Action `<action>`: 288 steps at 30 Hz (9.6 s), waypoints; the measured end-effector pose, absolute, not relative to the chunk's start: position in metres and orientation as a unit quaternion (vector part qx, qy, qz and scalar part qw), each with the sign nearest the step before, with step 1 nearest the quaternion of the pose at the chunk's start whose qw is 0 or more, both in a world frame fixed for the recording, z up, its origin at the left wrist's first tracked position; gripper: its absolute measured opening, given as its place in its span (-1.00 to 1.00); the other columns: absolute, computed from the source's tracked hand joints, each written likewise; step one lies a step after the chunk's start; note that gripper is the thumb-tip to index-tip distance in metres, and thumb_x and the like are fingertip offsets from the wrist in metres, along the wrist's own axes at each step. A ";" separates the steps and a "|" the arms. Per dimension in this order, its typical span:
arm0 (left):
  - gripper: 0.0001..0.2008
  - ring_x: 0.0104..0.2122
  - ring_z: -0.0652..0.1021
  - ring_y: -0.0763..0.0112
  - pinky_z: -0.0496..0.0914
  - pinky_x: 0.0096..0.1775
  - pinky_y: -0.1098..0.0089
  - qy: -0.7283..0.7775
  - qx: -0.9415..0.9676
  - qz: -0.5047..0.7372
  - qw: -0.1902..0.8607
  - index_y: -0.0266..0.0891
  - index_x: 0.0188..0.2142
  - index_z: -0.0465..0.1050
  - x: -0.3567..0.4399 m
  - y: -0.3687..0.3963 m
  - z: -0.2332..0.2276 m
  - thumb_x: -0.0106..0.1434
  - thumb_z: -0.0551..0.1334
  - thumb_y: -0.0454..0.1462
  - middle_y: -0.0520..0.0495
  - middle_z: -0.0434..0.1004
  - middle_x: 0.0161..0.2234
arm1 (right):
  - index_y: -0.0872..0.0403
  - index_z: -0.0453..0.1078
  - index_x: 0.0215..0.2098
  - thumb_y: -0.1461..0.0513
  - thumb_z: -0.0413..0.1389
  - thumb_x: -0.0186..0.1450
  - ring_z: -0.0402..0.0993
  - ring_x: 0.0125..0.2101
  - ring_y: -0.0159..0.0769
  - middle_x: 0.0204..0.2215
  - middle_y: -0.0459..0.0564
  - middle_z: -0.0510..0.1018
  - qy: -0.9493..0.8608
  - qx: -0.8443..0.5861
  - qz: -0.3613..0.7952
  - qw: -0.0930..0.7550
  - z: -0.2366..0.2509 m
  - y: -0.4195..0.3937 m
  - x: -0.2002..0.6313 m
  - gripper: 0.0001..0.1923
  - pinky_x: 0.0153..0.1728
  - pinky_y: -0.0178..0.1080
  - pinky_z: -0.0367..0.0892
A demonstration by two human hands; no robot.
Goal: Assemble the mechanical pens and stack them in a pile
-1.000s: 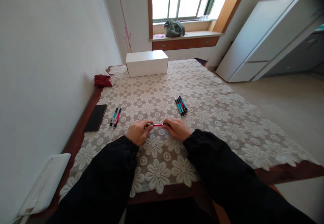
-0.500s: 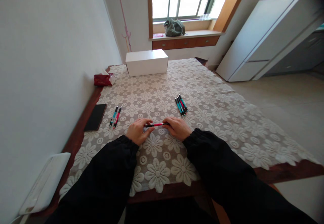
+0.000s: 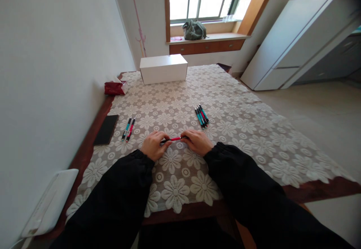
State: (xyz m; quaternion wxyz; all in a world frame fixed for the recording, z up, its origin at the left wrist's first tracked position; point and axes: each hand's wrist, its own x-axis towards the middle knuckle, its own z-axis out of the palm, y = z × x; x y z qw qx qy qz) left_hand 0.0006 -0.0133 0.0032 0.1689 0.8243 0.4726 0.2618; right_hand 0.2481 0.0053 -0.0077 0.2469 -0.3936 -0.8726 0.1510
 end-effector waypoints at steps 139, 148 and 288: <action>-0.94 -0.05 0.53 0.16 0.41 0.04 0.13 0.430 0.839 0.299 0.147 -0.12 -0.22 0.56 -0.001 -0.011 -0.002 0.34 0.32 -0.23 -0.07 0.59 -0.10 | 0.03 0.48 -0.26 0.31 0.14 0.39 0.41 -0.23 -0.17 -0.29 -0.01 0.53 -0.891 -0.352 0.104 0.265 -0.007 0.008 0.249 -0.91 -0.12 -0.14 0.32; -0.98 -0.06 0.54 0.17 0.44 0.03 0.11 0.430 0.843 0.288 0.145 -0.12 -0.27 0.57 -0.001 -0.010 -0.006 0.30 0.34 -0.29 -0.05 0.60 -0.12 | 0.03 0.48 -0.19 0.32 0.11 0.40 0.45 -0.20 -0.16 -0.24 0.02 0.57 -0.901 -0.333 0.119 0.250 -0.003 0.005 0.248 -0.88 -0.12 -0.14 0.34; -0.84 -0.15 0.53 0.14 0.39 -0.07 0.14 0.521 0.807 0.248 0.125 -0.13 -0.26 0.47 -0.001 -0.012 0.001 0.17 0.27 -0.40 -0.05 0.58 -0.28 | 0.04 0.45 -0.27 0.30 0.14 0.37 0.39 -0.19 -0.14 -0.26 0.02 0.53 -0.916 -0.332 0.090 0.204 -0.004 0.008 0.251 -0.94 -0.12 -0.14 0.29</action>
